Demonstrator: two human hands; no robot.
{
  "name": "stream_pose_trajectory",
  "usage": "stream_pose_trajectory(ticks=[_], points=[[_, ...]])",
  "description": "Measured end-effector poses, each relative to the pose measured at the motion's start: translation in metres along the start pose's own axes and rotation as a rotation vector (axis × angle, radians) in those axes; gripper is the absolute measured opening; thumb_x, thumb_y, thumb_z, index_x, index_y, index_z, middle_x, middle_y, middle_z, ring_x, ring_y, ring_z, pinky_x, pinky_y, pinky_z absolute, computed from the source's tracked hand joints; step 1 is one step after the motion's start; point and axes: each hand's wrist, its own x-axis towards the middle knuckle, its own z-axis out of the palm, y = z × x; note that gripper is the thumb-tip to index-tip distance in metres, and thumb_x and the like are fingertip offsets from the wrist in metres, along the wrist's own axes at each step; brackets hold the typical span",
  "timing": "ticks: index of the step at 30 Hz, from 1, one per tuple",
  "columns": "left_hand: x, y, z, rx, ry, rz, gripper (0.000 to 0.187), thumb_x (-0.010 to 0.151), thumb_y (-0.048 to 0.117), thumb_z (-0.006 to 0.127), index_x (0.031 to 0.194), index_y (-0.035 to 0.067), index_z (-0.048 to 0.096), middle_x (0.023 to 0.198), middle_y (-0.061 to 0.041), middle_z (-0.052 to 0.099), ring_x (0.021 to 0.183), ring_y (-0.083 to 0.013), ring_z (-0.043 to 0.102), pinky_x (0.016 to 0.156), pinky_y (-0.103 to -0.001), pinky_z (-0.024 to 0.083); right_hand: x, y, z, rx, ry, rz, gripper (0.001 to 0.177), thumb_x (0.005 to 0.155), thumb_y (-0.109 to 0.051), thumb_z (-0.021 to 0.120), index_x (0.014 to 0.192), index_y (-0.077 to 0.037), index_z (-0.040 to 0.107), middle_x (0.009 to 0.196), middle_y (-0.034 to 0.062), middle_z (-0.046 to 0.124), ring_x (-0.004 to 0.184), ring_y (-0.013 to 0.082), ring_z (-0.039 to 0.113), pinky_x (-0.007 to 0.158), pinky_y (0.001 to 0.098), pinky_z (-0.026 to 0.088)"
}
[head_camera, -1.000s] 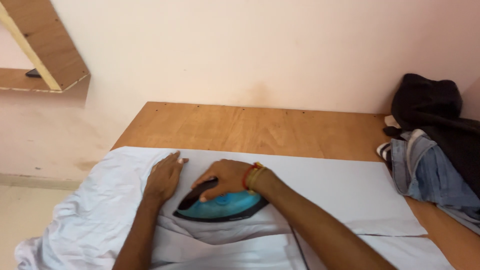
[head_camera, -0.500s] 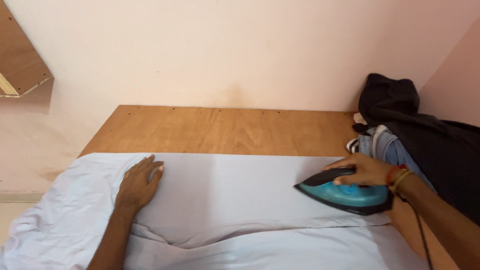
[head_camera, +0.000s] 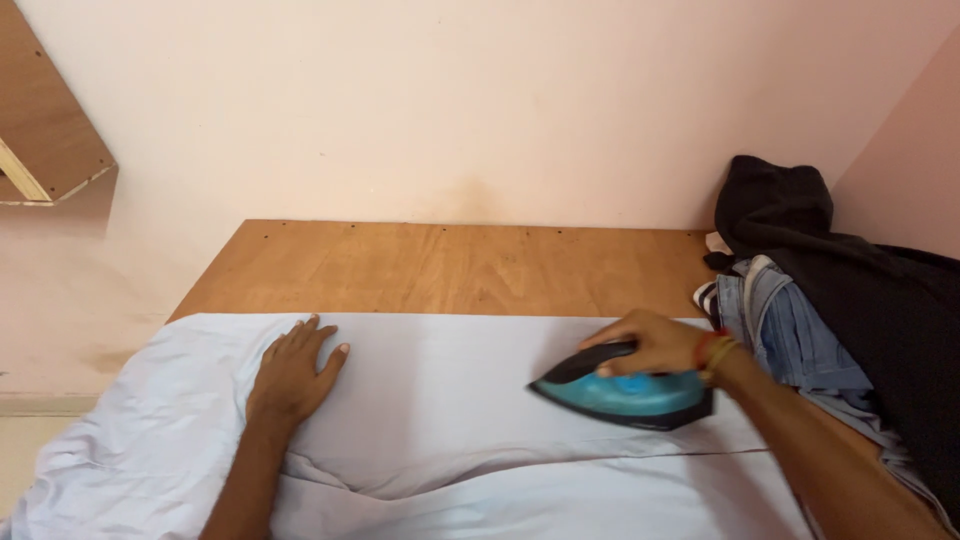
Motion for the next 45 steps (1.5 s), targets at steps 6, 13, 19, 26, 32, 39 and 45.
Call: stream_pose_trajectory(ticks=[6,13,19,26,32,39,45], points=[[-0.002,0.001,0.000,-0.020,-0.009,-0.013,0.057,0.097,0.051,0.048,0.138,0.014,0.061,0.157,-0.013,0.045,0.148,-0.0295,0.035,0.121,-0.045,0.024,0.068,-0.098,0.047,0.064,0.014,-0.301,0.051,0.084,-0.043,0.075,0.123,-0.010,0.073,0.109,0.0104,0.079,0.095,0.0209,0.074,0.086,0.0342,0.057],[-0.001,-0.004,0.005,-0.038,-0.025,-0.013,0.056,0.102,0.047,0.039,0.142,0.013,0.056,0.158,-0.014,0.043,0.148,-0.0314,0.035,0.122,-0.045,0.023,0.170,-0.163,0.068,-0.081,0.126,-0.288,0.043,0.085,-0.044,0.069,0.120,-0.019,0.075,0.108,0.0121,0.077,0.097,0.0324,0.073,0.088,0.0409,0.055],[0.000,0.002,0.000,-0.067,-0.050,-0.079,0.068,0.103,0.048,0.037,0.153,0.002,0.038,0.154,-0.022,0.043,0.146,-0.0339,0.035,0.121,-0.044,0.023,0.247,-0.173,0.076,-0.111,0.307,-0.115,0.040,0.084,-0.042,0.070,0.118,-0.020,0.075,0.110,0.0116,0.076,0.101,0.0318,0.072,0.089,0.0417,0.056],[0.000,0.000,-0.003,-0.124,-0.032,-0.142,0.065,0.103,0.046,0.035,0.153,0.005,0.041,0.152,-0.023,0.046,0.145,-0.0357,0.038,0.121,-0.044,0.025,0.252,-0.169,0.074,-0.074,0.266,-0.238,0.042,0.083,-0.043,0.070,0.119,-0.021,0.076,0.107,0.0118,0.077,0.098,0.0323,0.073,0.087,0.0425,0.057],[0.004,-0.014,0.013,-0.010,-0.023,-0.021,0.056,0.105,0.044,0.032,0.146,0.010,0.051,0.159,-0.011,0.045,0.150,-0.0285,0.035,0.123,-0.043,0.023,0.143,-0.145,0.077,-0.066,0.135,-0.411,0.045,0.088,-0.046,0.070,0.121,-0.016,0.074,0.105,0.0155,0.077,0.093,0.0348,0.073,0.084,0.0424,0.057],[0.003,-0.008,0.006,0.045,-0.087,-0.055,0.060,0.102,0.048,0.035,0.148,0.011,0.048,0.162,-0.007,0.037,0.151,-0.0254,0.028,0.123,-0.041,0.019,0.049,-0.059,0.023,-0.036,0.227,-0.039,0.047,0.085,-0.040,0.070,0.125,-0.016,0.073,0.099,0.0163,0.080,0.087,0.0320,0.074,0.082,0.0399,0.058],[0.002,-0.001,0.000,0.068,-0.081,-0.054,0.061,0.101,0.049,0.038,0.148,0.012,0.049,0.163,-0.006,0.037,0.152,-0.0241,0.028,0.124,-0.041,0.020,0.012,0.042,-0.016,-0.171,0.315,0.300,0.062,0.087,-0.056,0.064,0.136,-0.019,0.067,0.119,0.0133,0.077,0.101,0.0275,0.074,0.090,0.0400,0.056]])
